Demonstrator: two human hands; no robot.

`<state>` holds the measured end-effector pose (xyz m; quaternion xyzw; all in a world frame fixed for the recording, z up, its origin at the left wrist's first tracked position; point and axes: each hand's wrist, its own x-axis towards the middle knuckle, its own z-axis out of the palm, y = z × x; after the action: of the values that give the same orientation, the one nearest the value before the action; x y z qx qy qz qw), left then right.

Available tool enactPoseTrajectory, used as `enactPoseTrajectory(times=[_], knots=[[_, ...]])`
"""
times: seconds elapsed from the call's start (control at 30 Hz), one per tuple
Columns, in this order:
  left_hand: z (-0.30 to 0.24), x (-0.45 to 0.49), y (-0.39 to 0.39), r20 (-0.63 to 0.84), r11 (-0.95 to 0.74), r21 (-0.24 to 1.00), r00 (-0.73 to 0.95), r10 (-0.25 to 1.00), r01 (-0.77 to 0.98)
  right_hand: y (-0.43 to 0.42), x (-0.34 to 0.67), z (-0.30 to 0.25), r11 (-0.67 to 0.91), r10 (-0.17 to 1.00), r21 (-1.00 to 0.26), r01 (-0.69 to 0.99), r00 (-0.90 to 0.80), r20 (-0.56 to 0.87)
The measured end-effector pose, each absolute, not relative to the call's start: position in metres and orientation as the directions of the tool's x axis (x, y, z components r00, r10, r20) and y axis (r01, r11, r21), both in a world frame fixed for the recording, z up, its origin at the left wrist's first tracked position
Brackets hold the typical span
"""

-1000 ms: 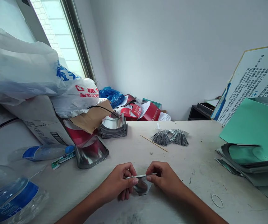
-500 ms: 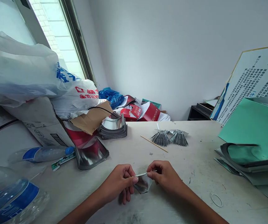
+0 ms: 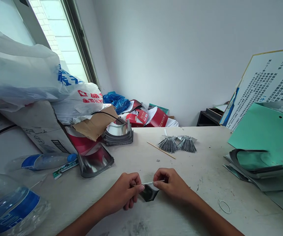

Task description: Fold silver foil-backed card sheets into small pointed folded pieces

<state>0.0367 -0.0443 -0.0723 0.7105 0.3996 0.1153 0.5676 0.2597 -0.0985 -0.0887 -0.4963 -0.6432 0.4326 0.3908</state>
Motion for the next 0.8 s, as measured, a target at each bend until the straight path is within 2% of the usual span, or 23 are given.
enactPoseTrajectory(times=[0.1,0.2,0.27,0.53,0.8], knots=[[-0.066,0.035,-0.046,-0.188,-0.201,0.861,0.660,0.728,0.467,-0.101,0.257,-0.088,0.159,0.968,-0.942,0.294,-0.236,0.090],[-0.062,0.036,-0.048,-0.036,-0.395,0.771,0.654,0.756,0.499,-0.102,0.255,-0.088,0.173,0.969,-0.933,0.317,-0.226,0.103],[-0.062,0.038,-0.049,0.014,-0.453,0.736,0.657,0.754,0.503,-0.103,0.254,-0.088,0.174,0.971,-0.922,0.345,-0.216,0.103],[-0.066,0.042,-0.053,0.001,-0.440,0.757,0.673,0.740,0.483,-0.105,0.248,-0.088,0.212,0.970,-0.875,0.434,-0.205,0.133],[-0.067,0.043,-0.052,-0.089,-0.351,0.724,0.585,0.806,0.594,-0.102,0.252,-0.089,0.254,0.957,-0.837,0.485,-0.249,0.147]])
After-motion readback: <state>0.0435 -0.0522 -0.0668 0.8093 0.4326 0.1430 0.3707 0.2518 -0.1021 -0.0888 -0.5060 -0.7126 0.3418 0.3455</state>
